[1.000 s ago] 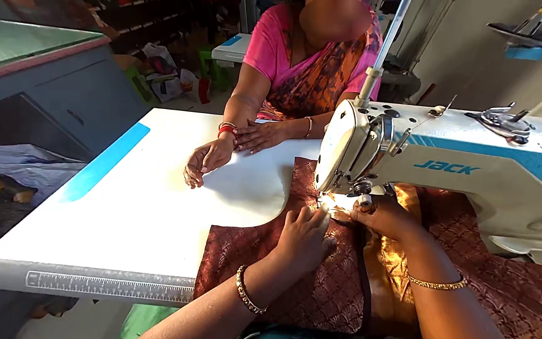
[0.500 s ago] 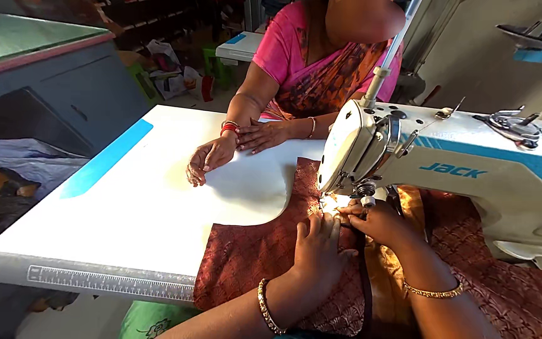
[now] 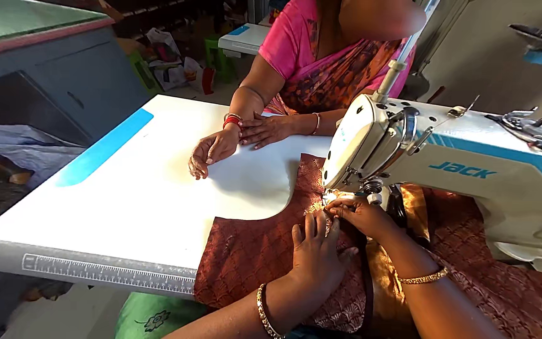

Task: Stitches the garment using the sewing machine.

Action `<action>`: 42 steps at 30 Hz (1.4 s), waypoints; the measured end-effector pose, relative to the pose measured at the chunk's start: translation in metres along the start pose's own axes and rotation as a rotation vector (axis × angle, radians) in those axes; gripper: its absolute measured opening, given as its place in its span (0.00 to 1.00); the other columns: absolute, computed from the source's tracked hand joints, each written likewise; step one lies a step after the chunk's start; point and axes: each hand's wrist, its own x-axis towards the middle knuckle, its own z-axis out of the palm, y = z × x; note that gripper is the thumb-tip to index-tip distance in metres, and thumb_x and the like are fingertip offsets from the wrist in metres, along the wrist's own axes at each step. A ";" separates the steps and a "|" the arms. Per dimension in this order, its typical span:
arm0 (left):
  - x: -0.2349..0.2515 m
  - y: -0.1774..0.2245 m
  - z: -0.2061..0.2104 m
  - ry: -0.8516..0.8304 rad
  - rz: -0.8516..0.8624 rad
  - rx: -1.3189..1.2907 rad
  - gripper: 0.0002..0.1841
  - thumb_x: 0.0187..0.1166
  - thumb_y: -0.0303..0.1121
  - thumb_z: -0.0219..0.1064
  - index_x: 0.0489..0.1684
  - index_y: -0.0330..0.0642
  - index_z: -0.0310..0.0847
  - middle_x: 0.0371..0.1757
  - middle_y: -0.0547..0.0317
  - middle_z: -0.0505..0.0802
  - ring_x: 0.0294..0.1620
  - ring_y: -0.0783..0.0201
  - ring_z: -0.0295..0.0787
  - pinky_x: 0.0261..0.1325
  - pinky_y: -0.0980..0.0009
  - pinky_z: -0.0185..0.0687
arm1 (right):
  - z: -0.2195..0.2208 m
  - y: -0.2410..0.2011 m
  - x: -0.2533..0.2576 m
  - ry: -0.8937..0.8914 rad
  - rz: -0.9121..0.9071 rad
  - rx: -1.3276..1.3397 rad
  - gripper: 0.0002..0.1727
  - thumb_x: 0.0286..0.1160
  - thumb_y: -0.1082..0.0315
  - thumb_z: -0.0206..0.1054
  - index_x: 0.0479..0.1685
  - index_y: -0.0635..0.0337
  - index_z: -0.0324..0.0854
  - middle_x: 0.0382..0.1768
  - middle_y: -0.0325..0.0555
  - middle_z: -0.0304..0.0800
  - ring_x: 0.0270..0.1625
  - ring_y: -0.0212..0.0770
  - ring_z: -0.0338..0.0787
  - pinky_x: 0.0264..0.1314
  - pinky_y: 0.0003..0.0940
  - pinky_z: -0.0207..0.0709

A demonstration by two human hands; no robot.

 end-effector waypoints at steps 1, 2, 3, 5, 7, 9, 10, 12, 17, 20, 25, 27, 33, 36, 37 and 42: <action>0.000 0.000 0.000 -0.007 -0.006 -0.009 0.41 0.86 0.67 0.46 0.97 0.58 0.48 0.98 0.47 0.46 0.97 0.43 0.33 0.89 0.33 0.34 | 0.000 -0.001 0.002 -0.020 0.012 0.013 0.06 0.79 0.71 0.69 0.46 0.60 0.92 0.42 0.43 0.94 0.44 0.31 0.90 0.56 0.34 0.82; 0.001 -0.001 0.000 -0.013 -0.010 -0.012 0.41 0.86 0.67 0.46 0.97 0.59 0.47 0.98 0.45 0.44 0.97 0.42 0.31 0.89 0.33 0.35 | -0.001 -0.001 0.004 -0.040 0.016 0.023 0.06 0.79 0.72 0.69 0.45 0.60 0.91 0.42 0.43 0.94 0.44 0.31 0.89 0.56 0.35 0.81; 0.001 -0.001 0.000 -0.012 -0.010 -0.016 0.41 0.86 0.67 0.46 0.97 0.59 0.46 0.97 0.44 0.43 0.97 0.41 0.31 0.89 0.33 0.35 | -0.001 -0.001 0.007 -0.062 0.021 0.025 0.06 0.79 0.72 0.68 0.45 0.60 0.91 0.42 0.42 0.93 0.44 0.31 0.88 0.56 0.35 0.81; 0.001 -0.001 0.000 -0.012 -0.008 -0.013 0.41 0.86 0.67 0.45 0.97 0.58 0.47 0.97 0.42 0.42 0.97 0.41 0.32 0.89 0.35 0.36 | -0.003 -0.006 0.009 -0.109 0.028 -0.012 0.07 0.82 0.72 0.65 0.46 0.60 0.89 0.44 0.44 0.93 0.48 0.35 0.89 0.59 0.40 0.80; 0.001 -0.002 -0.001 -0.009 0.001 -0.009 0.41 0.86 0.67 0.45 0.96 0.56 0.50 0.97 0.41 0.42 0.97 0.41 0.31 0.89 0.35 0.34 | -0.003 -0.014 0.010 -0.133 0.026 -0.113 0.08 0.86 0.72 0.62 0.48 0.61 0.88 0.44 0.48 0.92 0.46 0.41 0.90 0.57 0.46 0.82; 0.001 -0.002 -0.001 -0.019 0.006 -0.008 0.40 0.87 0.67 0.44 0.95 0.55 0.53 0.98 0.43 0.42 0.98 0.42 0.30 0.90 0.35 0.32 | -0.002 -0.016 0.011 -0.151 0.030 -0.199 0.09 0.88 0.71 0.60 0.48 0.61 0.87 0.44 0.50 0.91 0.46 0.44 0.91 0.55 0.49 0.82; 0.001 -0.003 -0.001 -0.025 0.007 -0.011 0.40 0.87 0.67 0.44 0.95 0.55 0.53 0.98 0.44 0.41 0.98 0.42 0.29 0.90 0.35 0.31 | -0.001 -0.017 0.011 -0.150 0.030 -0.229 0.09 0.88 0.72 0.59 0.48 0.61 0.87 0.44 0.50 0.90 0.47 0.45 0.91 0.56 0.49 0.83; 0.001 -0.003 -0.002 -0.037 0.007 -0.022 0.40 0.87 0.67 0.44 0.96 0.56 0.52 0.98 0.46 0.41 0.98 0.43 0.28 0.90 0.35 0.29 | 0.001 -0.020 0.010 -0.138 0.031 -0.280 0.09 0.87 0.73 0.60 0.48 0.62 0.87 0.45 0.52 0.90 0.48 0.48 0.91 0.56 0.51 0.83; 0.000 -0.003 -0.003 -0.029 0.024 -0.022 0.39 0.88 0.66 0.45 0.95 0.56 0.52 0.98 0.47 0.41 0.98 0.43 0.29 0.89 0.35 0.30 | 0.007 -0.021 0.004 -0.045 0.008 -0.327 0.08 0.86 0.73 0.62 0.48 0.61 0.88 0.43 0.52 0.91 0.46 0.51 0.92 0.52 0.58 0.82; 0.000 -0.004 -0.001 -0.019 0.034 -0.038 0.39 0.88 0.65 0.45 0.96 0.55 0.50 0.99 0.51 0.41 0.98 0.45 0.27 0.90 0.36 0.31 | 0.009 -0.021 0.003 0.001 0.054 -0.238 0.07 0.85 0.72 0.64 0.47 0.63 0.88 0.42 0.52 0.92 0.46 0.49 0.92 0.54 0.55 0.82; 0.001 -0.004 0.003 0.016 0.061 -0.015 0.39 0.90 0.63 0.44 0.98 0.55 0.44 0.99 0.68 0.43 0.98 0.48 0.28 0.89 0.36 0.31 | 0.009 -0.022 0.004 0.098 0.256 -0.101 0.05 0.80 0.71 0.71 0.44 0.64 0.87 0.36 0.49 0.88 0.38 0.41 0.85 0.48 0.42 0.78; 0.001 -0.004 0.003 0.022 0.065 -0.015 0.39 0.90 0.63 0.44 0.98 0.55 0.45 0.99 0.69 0.43 0.98 0.47 0.28 0.87 0.34 0.34 | 0.008 -0.016 0.008 0.111 0.355 -0.032 0.07 0.76 0.68 0.74 0.42 0.64 0.86 0.32 0.48 0.85 0.37 0.41 0.83 0.47 0.44 0.77; 0.001 -0.004 0.004 0.016 0.067 0.010 0.39 0.90 0.63 0.43 0.97 0.53 0.46 0.99 0.60 0.46 0.98 0.45 0.30 0.88 0.32 0.33 | 0.007 -0.010 0.008 0.101 0.402 0.012 0.10 0.76 0.63 0.76 0.41 0.61 0.85 0.32 0.45 0.85 0.35 0.39 0.82 0.45 0.42 0.77; 0.002 -0.004 0.004 0.009 0.066 0.029 0.40 0.89 0.65 0.42 0.98 0.56 0.44 0.99 0.59 0.47 0.98 0.45 0.32 0.87 0.32 0.34 | -0.004 -0.017 0.003 0.141 0.452 0.011 0.12 0.77 0.65 0.74 0.48 0.67 0.85 0.40 0.55 0.89 0.45 0.48 0.88 0.55 0.51 0.80; 0.003 -0.004 0.003 0.009 0.065 0.024 0.39 0.89 0.65 0.43 0.98 0.56 0.45 0.98 0.60 0.48 0.98 0.45 0.32 0.87 0.32 0.34 | -0.009 -0.022 0.001 0.162 0.447 -0.006 0.12 0.76 0.68 0.75 0.47 0.69 0.85 0.41 0.58 0.89 0.47 0.50 0.88 0.57 0.54 0.79; 0.006 -0.007 -0.005 -0.028 0.062 0.024 0.40 0.86 0.67 0.47 0.97 0.60 0.48 0.98 0.61 0.48 0.97 0.45 0.33 0.86 0.30 0.37 | -0.030 -0.007 -0.007 -0.033 0.273 -0.116 0.12 0.70 0.68 0.79 0.52 0.59 0.93 0.51 0.50 0.94 0.58 0.45 0.90 0.68 0.51 0.79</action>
